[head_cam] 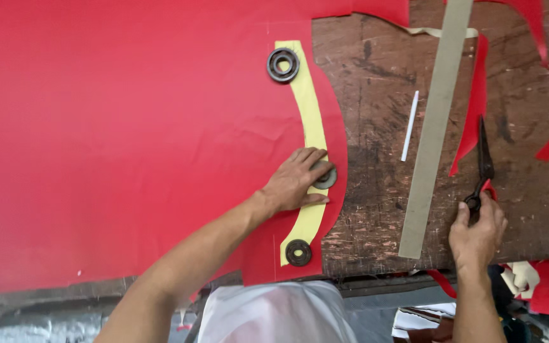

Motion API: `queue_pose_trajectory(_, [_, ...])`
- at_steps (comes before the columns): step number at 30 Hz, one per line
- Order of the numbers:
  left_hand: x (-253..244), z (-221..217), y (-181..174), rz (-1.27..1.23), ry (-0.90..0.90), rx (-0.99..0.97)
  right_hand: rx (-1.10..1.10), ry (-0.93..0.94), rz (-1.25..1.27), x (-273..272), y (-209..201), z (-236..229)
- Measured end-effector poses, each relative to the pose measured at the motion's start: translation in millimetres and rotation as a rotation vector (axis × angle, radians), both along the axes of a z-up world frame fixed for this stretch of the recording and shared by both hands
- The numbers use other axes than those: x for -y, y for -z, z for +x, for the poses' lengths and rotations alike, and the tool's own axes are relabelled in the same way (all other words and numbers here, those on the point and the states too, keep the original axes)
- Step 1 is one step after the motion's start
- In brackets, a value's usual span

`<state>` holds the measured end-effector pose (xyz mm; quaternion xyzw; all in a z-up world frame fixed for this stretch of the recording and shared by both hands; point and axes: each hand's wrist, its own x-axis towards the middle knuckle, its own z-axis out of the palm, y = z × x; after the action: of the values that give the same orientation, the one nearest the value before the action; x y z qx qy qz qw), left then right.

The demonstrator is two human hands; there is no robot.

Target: The person positions a yellow paper template on a red sheet, secures it with weights, and uses a ruler and marker to draw a straight line. They then use scissors to cut the red material along the marked line and the template's edge.

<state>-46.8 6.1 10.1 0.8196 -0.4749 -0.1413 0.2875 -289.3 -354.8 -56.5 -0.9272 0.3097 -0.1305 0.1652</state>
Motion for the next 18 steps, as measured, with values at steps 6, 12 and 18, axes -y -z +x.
queue_pose_trajectory(6, [-3, 0, 10, 0.067, 0.023, 0.075, -0.026, 0.051, 0.016, 16, 8, 3])
queue_pose_trajectory(12, [1, 0, 6, 0.093, 0.042, 0.137, -0.049, 0.196, 0.259, 14, 0, 10])
queue_pose_trajectory(18, [-2, -1, 12, 0.045, 0.043, 0.14, 0.196, 0.44, 0.934, 1, -4, -10])
